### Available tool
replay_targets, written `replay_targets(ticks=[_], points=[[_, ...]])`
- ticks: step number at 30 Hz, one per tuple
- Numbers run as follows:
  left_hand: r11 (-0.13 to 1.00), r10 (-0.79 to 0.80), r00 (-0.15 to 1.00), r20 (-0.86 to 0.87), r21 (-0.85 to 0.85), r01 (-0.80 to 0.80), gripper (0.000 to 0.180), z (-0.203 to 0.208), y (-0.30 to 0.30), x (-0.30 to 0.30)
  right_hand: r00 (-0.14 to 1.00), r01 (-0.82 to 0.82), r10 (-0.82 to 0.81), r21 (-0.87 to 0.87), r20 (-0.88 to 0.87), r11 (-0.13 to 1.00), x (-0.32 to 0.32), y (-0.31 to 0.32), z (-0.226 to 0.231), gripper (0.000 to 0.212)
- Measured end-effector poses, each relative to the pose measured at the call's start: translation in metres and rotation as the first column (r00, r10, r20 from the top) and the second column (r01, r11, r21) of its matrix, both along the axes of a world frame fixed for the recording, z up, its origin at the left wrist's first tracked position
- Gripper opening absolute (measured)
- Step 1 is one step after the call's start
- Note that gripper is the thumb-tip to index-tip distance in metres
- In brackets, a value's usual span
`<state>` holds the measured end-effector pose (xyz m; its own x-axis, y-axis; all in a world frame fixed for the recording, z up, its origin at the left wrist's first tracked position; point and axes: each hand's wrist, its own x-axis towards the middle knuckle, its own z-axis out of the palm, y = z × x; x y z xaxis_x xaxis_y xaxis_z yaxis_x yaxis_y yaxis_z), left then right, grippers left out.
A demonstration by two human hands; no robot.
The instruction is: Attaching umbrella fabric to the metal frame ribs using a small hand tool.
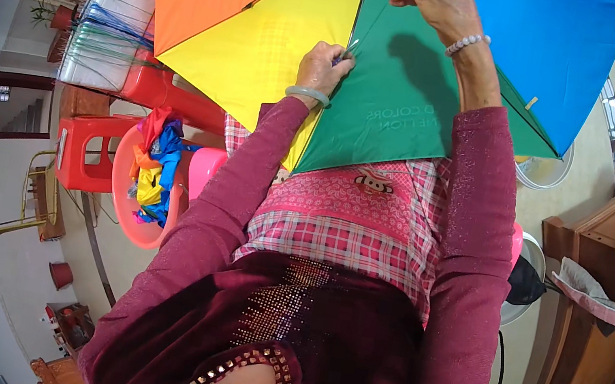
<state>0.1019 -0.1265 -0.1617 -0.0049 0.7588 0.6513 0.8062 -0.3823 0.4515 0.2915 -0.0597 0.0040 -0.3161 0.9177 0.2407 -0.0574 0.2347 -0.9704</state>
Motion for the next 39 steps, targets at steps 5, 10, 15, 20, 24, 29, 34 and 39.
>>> replay_targets(ticks=[5,10,15,20,24,29,34,39], points=[[0.736,0.371,0.421,0.828,-0.539,0.410,0.012,0.041,-0.007,0.002,0.714,-0.243,0.133,0.065,0.687,0.968,-0.002,0.000,-0.045,0.007],[0.842,0.395,0.174,0.902,-0.431,0.325,0.011,0.038,-0.003,0.003,0.646,-0.364,0.113,0.174,0.755,0.915,-0.034,-0.019,-0.099,0.012],[0.847,0.400,0.213,0.891,-0.449,0.286,0.013,0.044,-0.002,0.009,0.669,-0.245,-0.019,0.245,0.743,0.938,-0.057,-0.027,-0.120,0.011],[0.841,0.414,0.307,0.857,-0.490,0.231,0.010,0.040,-0.002,0.015,0.760,-0.143,0.089,0.032,0.643,0.989,-0.063,-0.022,-0.130,0.011],[0.808,0.472,0.483,0.738,-0.581,0.099,0.011,0.029,0.000,0.015,0.919,-0.055,0.228,-0.468,0.321,0.882,-0.051,-0.009,-0.126,0.009],[0.749,0.448,0.859,0.248,-0.628,-0.210,0.020,0.007,0.011,0.000,0.485,0.295,-0.503,0.408,0.716,0.864,-0.025,0.022,-0.133,0.013],[0.719,0.392,0.912,-0.121,-0.578,-0.386,0.025,0.024,0.004,0.012,0.451,0.414,-0.556,0.388,0.699,0.823,-0.023,0.018,-0.130,0.012],[0.703,0.418,0.885,-0.205,-0.544,-0.458,0.023,0.016,0.007,0.015,0.355,0.532,-0.805,0.605,0.475,0.592,0.002,0.031,-0.123,0.012]])
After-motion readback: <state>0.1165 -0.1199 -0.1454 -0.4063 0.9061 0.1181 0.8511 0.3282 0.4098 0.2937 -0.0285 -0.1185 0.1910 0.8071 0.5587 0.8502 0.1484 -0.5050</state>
